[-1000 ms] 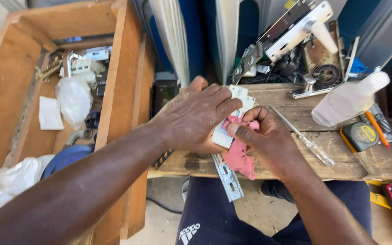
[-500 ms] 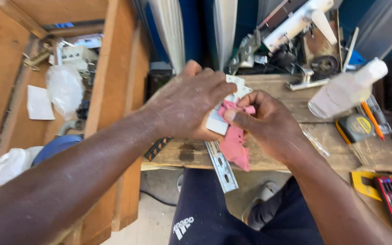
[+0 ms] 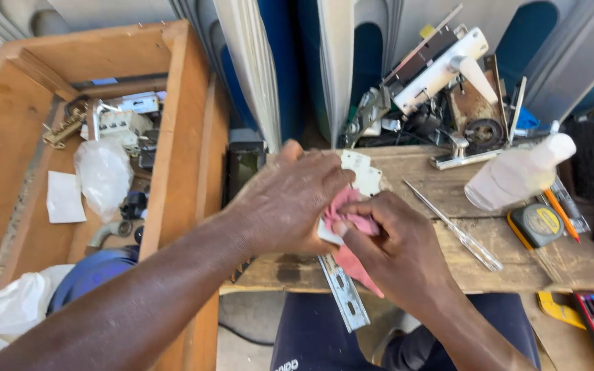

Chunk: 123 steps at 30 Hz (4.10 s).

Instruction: A person is cleaning a white circuit breaker on a wooden workbench using a pink cloth, a screwdriver, and cleaning liquid.

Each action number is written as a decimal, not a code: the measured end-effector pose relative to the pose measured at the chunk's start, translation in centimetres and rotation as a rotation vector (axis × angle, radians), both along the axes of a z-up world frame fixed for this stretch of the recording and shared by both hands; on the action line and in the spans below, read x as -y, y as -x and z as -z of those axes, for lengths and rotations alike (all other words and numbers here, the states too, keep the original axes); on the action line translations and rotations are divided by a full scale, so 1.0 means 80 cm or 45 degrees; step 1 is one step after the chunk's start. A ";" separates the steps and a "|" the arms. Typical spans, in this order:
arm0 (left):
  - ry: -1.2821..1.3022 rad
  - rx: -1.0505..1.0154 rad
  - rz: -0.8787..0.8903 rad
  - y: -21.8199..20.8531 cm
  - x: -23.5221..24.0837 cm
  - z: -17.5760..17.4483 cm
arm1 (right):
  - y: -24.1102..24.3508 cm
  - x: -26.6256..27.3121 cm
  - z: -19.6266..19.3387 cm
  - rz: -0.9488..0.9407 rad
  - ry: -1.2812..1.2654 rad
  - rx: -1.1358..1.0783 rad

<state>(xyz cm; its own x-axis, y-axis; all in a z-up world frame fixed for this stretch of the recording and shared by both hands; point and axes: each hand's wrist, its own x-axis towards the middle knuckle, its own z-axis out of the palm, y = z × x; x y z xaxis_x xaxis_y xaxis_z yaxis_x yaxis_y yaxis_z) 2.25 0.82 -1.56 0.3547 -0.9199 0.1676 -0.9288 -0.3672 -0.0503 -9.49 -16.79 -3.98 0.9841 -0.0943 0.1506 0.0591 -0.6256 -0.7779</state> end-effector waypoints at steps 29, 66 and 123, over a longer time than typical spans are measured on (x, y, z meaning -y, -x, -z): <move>-0.288 -0.699 0.013 -0.001 -0.009 -0.015 | 0.012 0.017 0.098 0.108 -1.029 -0.704; -0.121 -0.322 -0.040 -0.004 -0.012 0.011 | -0.027 -0.008 0.022 -0.044 -0.301 -0.002; -0.206 -0.429 0.055 0.021 0.034 -0.006 | -0.003 0.029 0.015 0.114 -1.138 -0.727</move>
